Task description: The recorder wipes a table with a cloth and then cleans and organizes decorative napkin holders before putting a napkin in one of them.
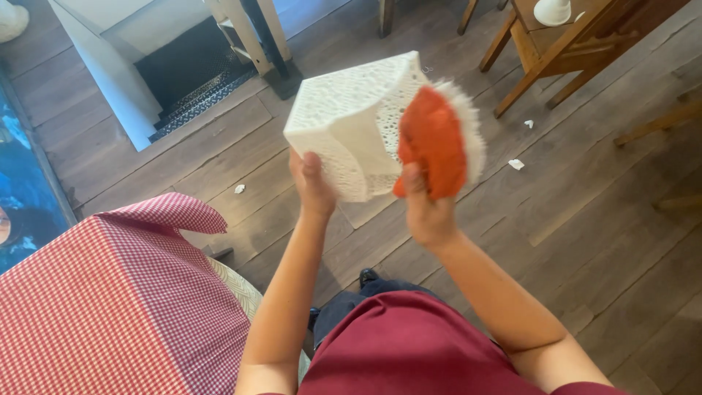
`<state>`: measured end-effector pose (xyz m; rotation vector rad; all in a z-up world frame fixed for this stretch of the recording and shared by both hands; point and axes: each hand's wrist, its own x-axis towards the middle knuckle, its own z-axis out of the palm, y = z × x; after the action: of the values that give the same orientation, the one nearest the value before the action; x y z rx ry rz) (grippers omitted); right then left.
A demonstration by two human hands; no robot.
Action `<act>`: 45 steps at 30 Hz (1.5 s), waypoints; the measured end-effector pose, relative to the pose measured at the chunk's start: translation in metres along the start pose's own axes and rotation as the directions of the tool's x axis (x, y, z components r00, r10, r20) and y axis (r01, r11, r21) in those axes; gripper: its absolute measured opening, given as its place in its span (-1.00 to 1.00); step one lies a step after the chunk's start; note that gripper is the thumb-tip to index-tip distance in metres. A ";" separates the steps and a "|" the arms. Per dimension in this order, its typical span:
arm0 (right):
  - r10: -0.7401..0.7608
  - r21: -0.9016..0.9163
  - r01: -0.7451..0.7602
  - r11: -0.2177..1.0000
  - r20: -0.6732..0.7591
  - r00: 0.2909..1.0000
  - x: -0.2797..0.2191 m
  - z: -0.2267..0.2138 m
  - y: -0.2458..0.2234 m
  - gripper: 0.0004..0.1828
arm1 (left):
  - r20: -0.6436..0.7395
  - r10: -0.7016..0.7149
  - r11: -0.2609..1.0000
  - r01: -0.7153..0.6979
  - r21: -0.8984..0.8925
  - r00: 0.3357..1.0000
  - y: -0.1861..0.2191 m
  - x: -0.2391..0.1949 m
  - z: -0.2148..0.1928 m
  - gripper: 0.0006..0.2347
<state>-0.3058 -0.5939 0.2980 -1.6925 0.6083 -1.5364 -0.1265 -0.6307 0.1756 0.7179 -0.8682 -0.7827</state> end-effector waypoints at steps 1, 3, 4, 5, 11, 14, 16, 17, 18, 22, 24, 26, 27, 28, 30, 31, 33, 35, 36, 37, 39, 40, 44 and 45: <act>0.001 0.000 -0.001 1.000 -0.001 1.000 -0.006 0.002 0.008 -0.43 | 0.000 -0.001 1.000 0.001 0.000 1.000 0.007 -0.003 0.009 -0.15; -0.113 -0.252 0.131 0.959 0.085 0.990 -0.018 0.006 0.025 -0.36 | 0.046 0.048 0.997 -0.051 0.058 0.998 0.022 -0.010 0.026 -0.12; -0.112 -0.253 0.130 0.959 0.083 0.990 -0.018 0.005 0.018 -0.36 | 0.048 0.046 0.997 -0.049 0.058 0.998 0.025 -0.010 0.026 -0.12; -0.080 -0.415 0.139 0.899 0.156 0.985 -0.016 0.003 0.012 -0.36 | 0.054 0.055 0.996 -0.059 0.073 0.997 0.028 -0.009 0.027 -0.11; 0.358 0.006 -0.377 0.926 0.300 0.884 -0.023 0.001 0.011 -0.15 | 0.058 0.035 0.984 -0.045 0.173 0.998 0.031 -0.019 0.028 -0.07; 0.477 0.062 -0.520 0.852 0.314 0.820 -0.025 -0.008 0.033 -0.13 | 0.080 0.021 0.981 -0.036 0.191 0.997 0.029 -0.023 0.029 -0.07; 0.511 0.161 -0.577 0.801 0.318 0.798 -0.023 -0.013 0.038 -0.14 | 0.094 0.015 0.981 -0.033 0.193 0.995 0.031 -0.026 0.030 -0.06; 0.507 0.160 -0.578 0.800 0.335 0.794 -0.022 -0.014 0.037 -0.22 | 0.109 0.001 0.981 -0.022 0.190 0.994 0.033 -0.026 0.031 -0.06; 0.502 0.159 -0.579 0.799 0.352 0.790 -0.020 -0.016 0.035 -0.30 | 0.125 -0.013 0.982 -0.011 0.187 0.992 0.034 -0.027 0.031 -0.06; 0.466 0.295 -0.571 0.766 0.357 0.810 -0.021 -0.019 0.034 -0.41 | 0.153 -0.028 0.980 -0.003 0.198 0.988 0.028 -0.029 0.027 -0.08; 0.524 0.262 -0.612 0.746 0.336 0.782 -0.020 -0.019 0.037 -0.39 | 0.158 -0.032 0.975 -0.004 0.224 0.987 0.024 -0.030 0.024 -0.11; 0.523 0.211 -0.610 0.764 0.353 0.776 -0.020 -0.020 0.040 -0.39 | 0.153 -0.030 0.974 -0.006 0.227 0.988 0.023 -0.030 0.024 -0.12; 0.522 0.160 -0.607 0.779 0.372 0.768 -0.020 -0.020 0.040 -0.40 | 0.145 -0.027 0.973 -0.007 0.230 0.989 0.023 -0.031 0.023 -0.13; 0.522 0.159 -0.607 0.779 0.372 0.767 -0.019 -0.020 0.039 -0.40 | 0.145 -0.027 0.973 -0.007 0.230 0.989 0.021 -0.030 0.022 -0.13; 0.582 0.012 -0.633 0.774 0.380 0.719 -0.016 -0.018 0.037 -0.36 | 0.116 -0.017 0.971 -0.011 0.237 0.993 0.018 -0.028 0.018 -0.17; 0.582 0.011 -0.633 0.774 0.380 0.719 -0.017 -0.015 0.035 -0.36 | 0.116 -0.017 0.971 -0.011 0.237 0.993 0.019 -0.027 0.017 -0.17; 0.538 -0.132 -0.534 0.835 0.401 0.742 -0.017 -0.009 0.031 -0.34 | 0.102 -0.072 0.993 0.061 0.105 0.992 0.021 -0.023 0.017 -0.22; 0.596 -0.262 -0.536 0.803 0.388 0.703 -0.015 -0.008 0.031 -0.40 | 0.094 -0.113 0.993 0.109 0.042 0.989 0.016 -0.023 0.015 -0.23; 0.652 -0.387 -0.529 0.755 0.365 0.665 -0.014 -0.007 0.032 -0.46 | 0.090 -0.155 0.987 0.158 -0.021 0.984 0.014 -0.023 0.013 -0.25; 0.650 -0.385 -0.527 0.757 0.372 0.662 -0.014 -0.003 0.029 -0.46 | 0.082 -0.153 0.988 0.155 -0.018 0.985 0.011 -0.023 0.011 -0.25; 0.691 -0.450 -0.548 0.705 0.260 0.675 -0.014 0.005 0.024 -0.49 | 0.054 -0.201 0.979 0.203 -0.035 0.978 0.005 -0.021 0.008 -0.27; 0.689 -0.449 -0.545 0.708 0.267 0.674 -0.016 0.005 0.029 -0.49 | 0.048 -0.197 0.980 0.198 -0.032 0.979 0.002 -0.018 0.004 -0.27; 0.421 -0.196 -0.378 0.905 0.267 0.867 -0.018 0.003 0.034 -0.53 | 0.018 -0.203 0.979 0.203 -0.024 0.979 0.001 -0.004 -0.010 -0.31; 0.296 -0.014 -0.303 0.953 0.262 0.919 -0.016 0.003 0.033 -0.52 | -0.003 -0.214 0.976 0.214 -0.050 0.977 0.004 0.001 -0.013 -0.34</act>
<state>-0.3011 -0.6009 0.2628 -1.6578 0.6676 -1.0794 -0.1138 -0.6268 0.1731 0.7790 -0.7688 -0.9893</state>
